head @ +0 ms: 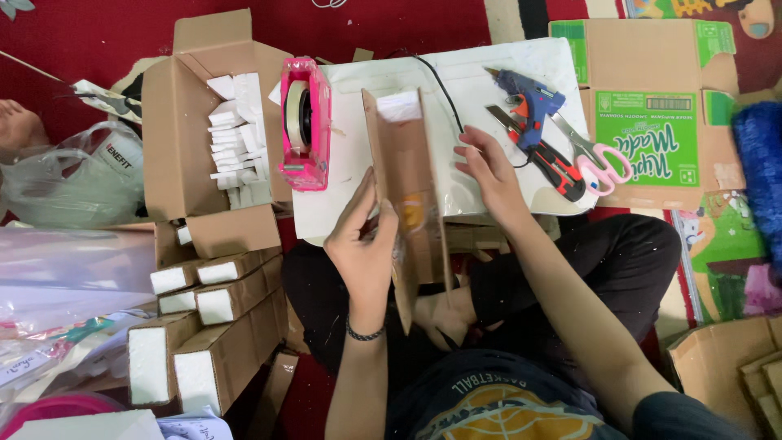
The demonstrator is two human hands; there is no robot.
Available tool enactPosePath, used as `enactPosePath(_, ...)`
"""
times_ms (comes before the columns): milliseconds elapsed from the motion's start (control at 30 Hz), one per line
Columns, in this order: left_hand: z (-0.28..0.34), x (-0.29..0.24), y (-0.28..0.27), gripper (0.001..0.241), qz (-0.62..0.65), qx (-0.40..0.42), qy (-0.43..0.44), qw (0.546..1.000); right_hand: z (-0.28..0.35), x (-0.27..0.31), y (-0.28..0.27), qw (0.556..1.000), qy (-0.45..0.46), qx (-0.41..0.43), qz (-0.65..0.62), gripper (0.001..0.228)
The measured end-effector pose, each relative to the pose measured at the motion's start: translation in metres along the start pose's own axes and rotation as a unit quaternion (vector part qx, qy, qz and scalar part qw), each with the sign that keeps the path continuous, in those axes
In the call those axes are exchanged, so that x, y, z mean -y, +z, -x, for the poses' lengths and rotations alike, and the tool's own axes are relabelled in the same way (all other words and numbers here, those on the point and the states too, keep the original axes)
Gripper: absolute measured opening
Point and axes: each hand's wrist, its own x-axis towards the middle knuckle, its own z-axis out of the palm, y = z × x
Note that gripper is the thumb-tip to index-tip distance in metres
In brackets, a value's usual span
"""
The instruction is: The person assembles cardboard boxes by folding the cardboard and applying glue with a glue gun and tape from a dispenser.
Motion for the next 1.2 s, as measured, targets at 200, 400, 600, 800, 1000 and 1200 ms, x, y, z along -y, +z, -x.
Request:
enactPosePath(200, 0.025, 0.001, -0.007, 0.048, 0.128, 0.111, 0.016, 0.985, -0.013, -0.004, 0.004, 0.958, 0.138, 0.018, -0.251, 0.049)
enactPosePath(400, 0.022, 0.001, -0.011, 0.058, 0.186, 0.193, 0.010, 0.963, -0.005, 0.030, 0.008, 0.964, 0.126, 0.030, -0.233, 0.034)
enactPosePath(600, 0.001, -0.010, 0.003, 0.095, 0.309, 0.261, -0.112, 0.908, 0.013, 0.019, 0.019, 0.974, 0.052, 0.064, -0.212, 0.043)
enactPosePath(800, 0.006, -0.012, 0.002, 0.095, 0.254, 0.323, -0.051, 0.910, 0.015, 0.040, 0.028, 0.972, 0.037, 0.100, -0.208, 0.049)
enactPosePath(1000, 0.010, -0.016, 0.000, 0.079, 0.263, 0.321, -0.066, 0.908, 0.020, 0.057, 0.036, 0.965, 0.008, 0.121, -0.231, 0.052)
enactPosePath(1200, 0.010, -0.016, 0.002, 0.074, 0.253, 0.314, -0.057, 0.913, 0.017, 0.044, 0.029, 0.958, -0.017, 0.127, -0.255, 0.053)
